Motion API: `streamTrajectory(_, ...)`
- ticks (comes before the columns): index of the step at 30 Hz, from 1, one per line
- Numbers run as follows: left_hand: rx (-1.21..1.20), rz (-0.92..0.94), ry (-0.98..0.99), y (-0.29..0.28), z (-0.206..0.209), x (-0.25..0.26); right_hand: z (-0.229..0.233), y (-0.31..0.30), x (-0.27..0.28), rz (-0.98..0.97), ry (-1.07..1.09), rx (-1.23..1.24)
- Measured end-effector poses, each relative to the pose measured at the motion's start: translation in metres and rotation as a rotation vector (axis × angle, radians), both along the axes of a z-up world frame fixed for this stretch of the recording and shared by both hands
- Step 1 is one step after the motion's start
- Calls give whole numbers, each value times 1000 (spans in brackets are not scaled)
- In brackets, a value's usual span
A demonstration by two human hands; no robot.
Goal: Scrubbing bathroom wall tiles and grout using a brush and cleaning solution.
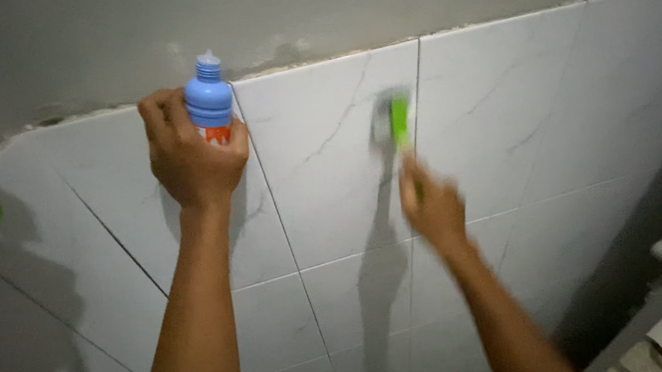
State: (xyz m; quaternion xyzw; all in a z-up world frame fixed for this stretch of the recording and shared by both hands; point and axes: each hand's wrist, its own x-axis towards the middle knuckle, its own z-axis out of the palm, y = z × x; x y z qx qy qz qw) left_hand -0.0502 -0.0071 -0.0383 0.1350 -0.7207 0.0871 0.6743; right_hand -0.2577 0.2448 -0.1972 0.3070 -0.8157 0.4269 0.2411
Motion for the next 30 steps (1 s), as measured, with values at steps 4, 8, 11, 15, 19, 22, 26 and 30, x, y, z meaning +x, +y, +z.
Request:
streamTrajectory(4,97,-73,29,27,14,9,117,17,29,90,332,-229)
streamTrajectory(8,78,-40,40,27,11,10,40,9,12,-3,184,0)
streamTrajectory(11,28,1,41,11,4,4,-53,-4,11,-51,127,142)
streamTrajectory(15,107,-52,25,20,14,6,-69,-3,8,-30,24,154)
streamTrajectory(19,76,-55,40,16,11,5,83,4,23,-20,212,16)
streamTrajectory(22,75,-23,38,14,11,5,126,6,35,60,286,-106)
streamTrajectory(26,16,-4,37,15,10,5,57,-5,36,-62,192,31)
streamTrajectory(30,56,-13,66,17,10,6,-117,-30,9,-141,344,194)
